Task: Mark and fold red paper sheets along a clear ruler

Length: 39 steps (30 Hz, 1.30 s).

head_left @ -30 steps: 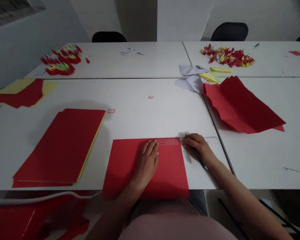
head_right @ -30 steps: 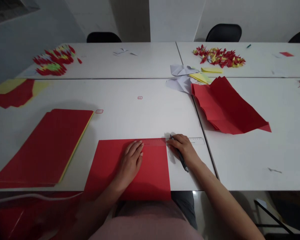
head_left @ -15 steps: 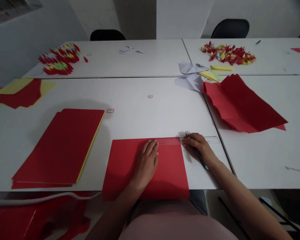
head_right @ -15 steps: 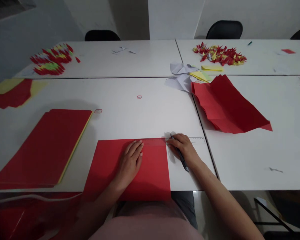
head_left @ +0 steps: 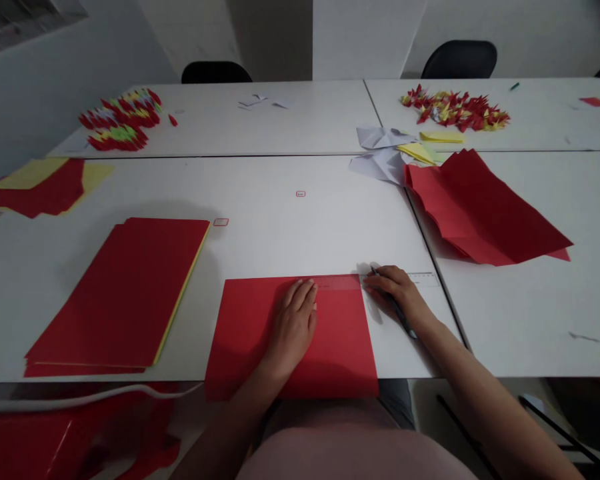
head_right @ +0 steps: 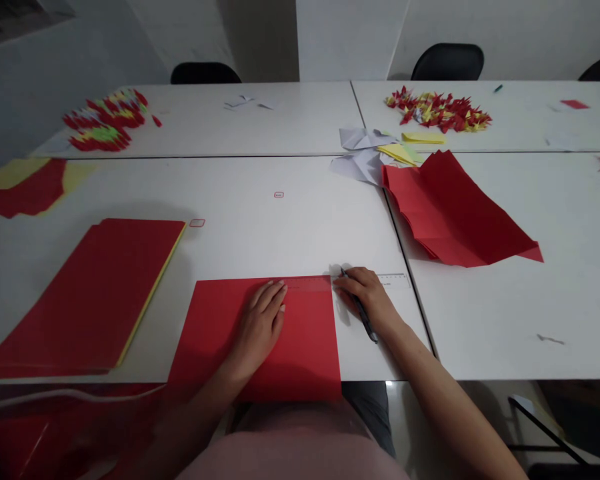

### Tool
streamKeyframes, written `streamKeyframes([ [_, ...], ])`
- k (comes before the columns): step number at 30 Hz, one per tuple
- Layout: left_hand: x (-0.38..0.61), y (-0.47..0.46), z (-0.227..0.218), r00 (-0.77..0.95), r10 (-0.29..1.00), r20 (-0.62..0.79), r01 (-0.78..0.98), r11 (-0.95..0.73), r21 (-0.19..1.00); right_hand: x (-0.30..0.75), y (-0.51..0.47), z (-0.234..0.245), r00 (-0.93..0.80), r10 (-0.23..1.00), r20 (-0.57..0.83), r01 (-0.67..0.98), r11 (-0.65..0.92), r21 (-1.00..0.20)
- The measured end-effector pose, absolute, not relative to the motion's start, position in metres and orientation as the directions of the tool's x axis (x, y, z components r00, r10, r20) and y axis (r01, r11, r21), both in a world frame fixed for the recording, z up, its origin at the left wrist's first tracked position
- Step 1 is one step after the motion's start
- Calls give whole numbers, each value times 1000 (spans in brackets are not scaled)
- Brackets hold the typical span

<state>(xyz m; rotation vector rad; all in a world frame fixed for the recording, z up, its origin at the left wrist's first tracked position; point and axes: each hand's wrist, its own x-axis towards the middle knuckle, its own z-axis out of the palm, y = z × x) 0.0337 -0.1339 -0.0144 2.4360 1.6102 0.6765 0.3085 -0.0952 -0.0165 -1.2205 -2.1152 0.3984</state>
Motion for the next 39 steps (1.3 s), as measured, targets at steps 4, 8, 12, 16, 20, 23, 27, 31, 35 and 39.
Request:
streamKeyframes([
  [4, 33, -134, -14, 328, 901, 285, 837, -417, 354, 309, -95, -17, -353, 845, 403, 644, 531, -551],
  [8, 33, -134, -14, 329, 898, 292, 842, -419, 339, 309, -95, -18, -361, 840, 406, 641, 539, -546],
  [12, 33, -134, -14, 330, 896, 299, 838, -424, 345, 309, -95, -17, -361, 849, 385, 644, 526, -556],
  [16, 33, -134, -13, 326, 899, 294, 830, -421, 366, 309, -95, -16, -369, 850, 377, 636, 526, -564],
  [20, 33, -134, -13, 326, 900, 290, 832, -418, 364, 309, -94, -17, -370, 844, 387, 631, 535, -562],
  [23, 33, -134, -13, 329, 897, 295, 832, -423, 358, 309, -94, -17, -371, 839, 398, 622, 543, -564],
  [27, 33, -133, -14, 327, 893, 309, 829, -428, 360, 309, -94, -18, -380, 823, 422, 610, 566, -555],
  [31, 33, -133, -15, 324, 889, 324, 829, -432, 355, 310, -94, -21, -364, 828, 425, 605, 558, -569],
  [35, 33, -133, -15, 327, 884, 335, 832, -437, 342, 310, -93, -23, -361, 830, 425, 599, 556, -576],
  [39, 33, -133, -16, 334, 881, 335, 833, -442, 333, 310, -92, -23, -351, 832, 430, 599, 553, -579],
])
